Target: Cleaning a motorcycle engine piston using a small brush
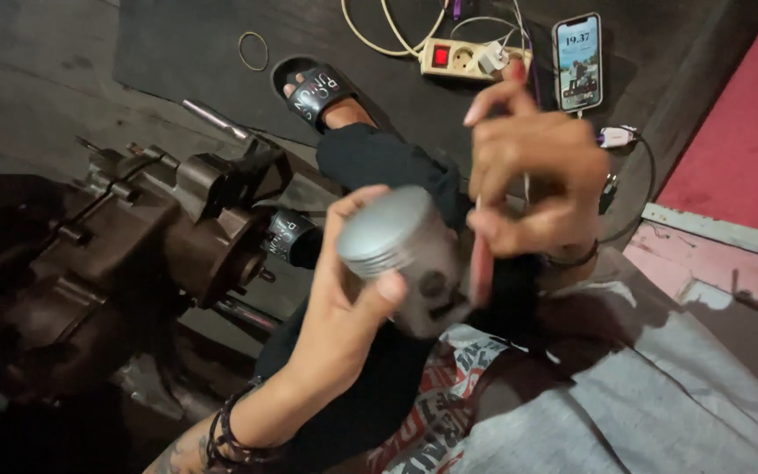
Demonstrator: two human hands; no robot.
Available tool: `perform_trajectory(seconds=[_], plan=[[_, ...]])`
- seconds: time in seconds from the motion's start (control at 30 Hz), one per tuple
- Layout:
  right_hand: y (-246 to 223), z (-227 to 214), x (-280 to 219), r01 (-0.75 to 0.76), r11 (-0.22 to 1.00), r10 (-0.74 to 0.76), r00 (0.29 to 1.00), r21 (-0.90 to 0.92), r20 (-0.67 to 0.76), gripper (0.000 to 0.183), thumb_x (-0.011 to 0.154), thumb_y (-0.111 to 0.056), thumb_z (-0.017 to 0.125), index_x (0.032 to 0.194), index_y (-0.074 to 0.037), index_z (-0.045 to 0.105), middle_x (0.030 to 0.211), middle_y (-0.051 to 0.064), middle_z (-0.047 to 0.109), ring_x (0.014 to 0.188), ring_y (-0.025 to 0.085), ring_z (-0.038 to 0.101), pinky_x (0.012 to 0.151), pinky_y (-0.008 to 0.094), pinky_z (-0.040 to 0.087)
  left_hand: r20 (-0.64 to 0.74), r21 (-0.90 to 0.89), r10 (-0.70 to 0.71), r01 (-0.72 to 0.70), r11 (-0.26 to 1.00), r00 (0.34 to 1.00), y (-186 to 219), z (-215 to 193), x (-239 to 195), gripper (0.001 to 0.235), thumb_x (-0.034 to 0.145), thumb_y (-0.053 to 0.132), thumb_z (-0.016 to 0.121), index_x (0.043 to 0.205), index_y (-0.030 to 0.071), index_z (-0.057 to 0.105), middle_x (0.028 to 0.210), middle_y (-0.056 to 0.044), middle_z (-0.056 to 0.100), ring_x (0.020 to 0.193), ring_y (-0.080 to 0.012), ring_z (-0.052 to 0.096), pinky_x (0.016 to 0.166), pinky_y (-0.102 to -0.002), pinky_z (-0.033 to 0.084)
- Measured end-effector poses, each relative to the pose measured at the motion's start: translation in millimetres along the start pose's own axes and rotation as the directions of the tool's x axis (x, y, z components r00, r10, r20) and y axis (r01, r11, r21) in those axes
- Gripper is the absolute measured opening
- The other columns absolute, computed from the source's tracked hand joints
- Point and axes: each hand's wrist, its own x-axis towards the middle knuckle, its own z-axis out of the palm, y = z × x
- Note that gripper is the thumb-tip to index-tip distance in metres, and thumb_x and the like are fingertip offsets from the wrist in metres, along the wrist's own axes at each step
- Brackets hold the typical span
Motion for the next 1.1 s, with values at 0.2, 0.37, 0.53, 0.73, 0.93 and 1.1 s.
perform_trajectory(seconds=[0.2,0.37,0.53,0.73,0.93,1.1], plan=[[9.1,0.0,-11.0,-0.087,0.995,0.071,0.954,-0.043,-0.291,0.015,0.076,-0.012,0.063,0.068,-0.009,0.051,0.057,0.002,0.054,0.052,0.017,0.047,0.104,0.048,0.037,0.075,0.154,-0.029,0.018,0.988,0.997,11.9,6.1,-2.2,0.088,0.069,0.018,0.086,0.14,0.004,0.036,0.13,-0.013,0.058,0.118,-0.0229,0.063,0.108,-0.038,0.05],[13.5,-11.9,-9.1,0.044,0.995,-0.057,0.988,-0.091,-0.143,0.013,0.074,-0.011,0.067,0.068,-0.01,0.055,0.055,0.0,0.058,0.049,0.016,0.05,0.104,0.051,0.034,0.117,0.34,0.167,-0.198,0.919,0.979,20.3,12.5,-0.9,0.085,0.064,0.018,0.091,0.135,0.004,0.047,0.133,-0.012,0.059,0.123,-0.0257,0.065,0.112,-0.039,0.053],[0.8,1.0,-0.6,0.157,0.987,-0.158,0.981,-0.023,-0.116,0.015,0.077,-0.021,0.068,0.067,-0.016,0.058,0.052,-0.005,0.058,0.046,0.012,0.051,0.102,0.044,0.031,0.224,0.522,0.238,-0.322,0.79,0.945,20.0,14.9,8.1,0.075,0.068,0.024,0.088,0.131,0.003,0.053,0.127,-0.013,0.059,0.115,-0.028,0.064,0.104,-0.04,0.054],[-9.2,12.5,11.7,0.127,0.96,-0.206,0.923,-0.251,-0.324,0.011,0.072,-0.021,0.055,0.063,-0.014,0.051,0.053,-0.001,0.045,0.054,0.02,0.042,0.106,0.051,0.029,0.33,0.598,0.198,-0.367,0.713,0.923,27.6,20.5,7.1,0.064,0.073,0.016,0.083,0.129,0.004,0.054,0.129,-0.015,0.058,0.12,-0.031,0.063,0.105,-0.042,0.052],[-27.3,-3.3,12.7,0.101,0.936,-0.184,0.957,-0.337,-0.224,0.008,0.068,-0.014,0.068,0.07,-0.015,0.061,0.058,-0.003,0.05,0.057,0.016,0.045,0.106,0.052,0.024,0.324,0.631,0.171,-0.347,0.694,0.93,28.5,24.1,5.4,0.065,0.069,0.006,0.083,0.128,0.004,0.055,0.13,-0.014,0.057,0.119,-0.0296,0.063,0.103,-0.04,0.053],[-41.7,38.4,22.8,-0.07,0.882,-0.231,0.797,-0.465,-0.558,0.066,0.107,-0.019,0.033,0.042,-0.016,0.027,0.044,0.001,0.032,0.056,0.023,0.034,0.098,0.024,0.034,0.338,0.621,0.165,-0.351,0.701,0.927,27.0,21.4,2.9,0.066,0.067,0.001,0.08,0.127,0.003,0.055,0.129,-0.015,0.057,0.118,-0.0298,0.063,0.102,-0.039,0.052]])
